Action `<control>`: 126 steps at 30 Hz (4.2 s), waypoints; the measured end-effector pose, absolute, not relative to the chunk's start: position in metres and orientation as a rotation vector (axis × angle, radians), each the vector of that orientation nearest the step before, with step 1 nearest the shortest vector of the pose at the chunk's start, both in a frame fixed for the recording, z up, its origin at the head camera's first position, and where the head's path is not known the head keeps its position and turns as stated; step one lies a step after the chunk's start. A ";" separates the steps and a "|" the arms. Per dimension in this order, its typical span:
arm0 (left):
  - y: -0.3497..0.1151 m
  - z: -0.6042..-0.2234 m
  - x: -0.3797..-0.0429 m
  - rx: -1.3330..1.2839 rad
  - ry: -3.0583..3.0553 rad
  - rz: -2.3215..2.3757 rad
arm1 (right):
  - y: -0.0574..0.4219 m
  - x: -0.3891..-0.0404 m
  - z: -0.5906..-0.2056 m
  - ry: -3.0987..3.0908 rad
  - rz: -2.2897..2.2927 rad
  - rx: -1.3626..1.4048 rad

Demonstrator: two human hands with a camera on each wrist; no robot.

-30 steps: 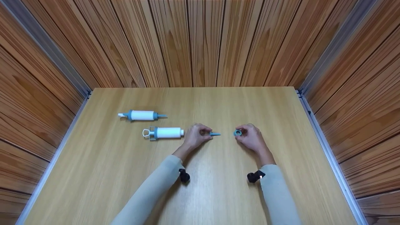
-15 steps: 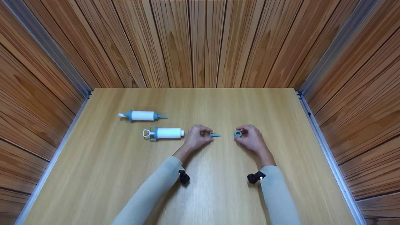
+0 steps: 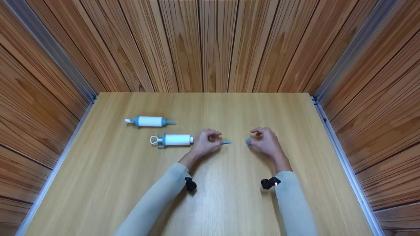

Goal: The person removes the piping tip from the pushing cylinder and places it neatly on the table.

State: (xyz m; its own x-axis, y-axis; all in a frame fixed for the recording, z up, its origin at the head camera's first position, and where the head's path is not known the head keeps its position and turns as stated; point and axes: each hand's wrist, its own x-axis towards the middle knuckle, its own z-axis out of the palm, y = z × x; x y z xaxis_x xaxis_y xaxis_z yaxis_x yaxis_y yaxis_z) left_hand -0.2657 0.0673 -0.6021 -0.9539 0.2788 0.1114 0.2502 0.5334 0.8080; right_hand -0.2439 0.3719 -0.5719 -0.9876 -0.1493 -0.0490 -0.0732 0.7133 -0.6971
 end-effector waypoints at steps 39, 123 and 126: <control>-0.035 -0.549 -0.305 0.512 2.748 1.531 | 0.281 -0.250 -0.551 2.883 -1.338 -0.461; -0.211 -0.582 -0.305 0.138 3.040 0.858 | 0.194 -0.245 -0.551 2.448 -1.953 -0.821; -0.211 -0.581 -0.306 0.134 3.031 0.871 | 0.195 -0.248 -0.551 2.437 -1.956 -0.836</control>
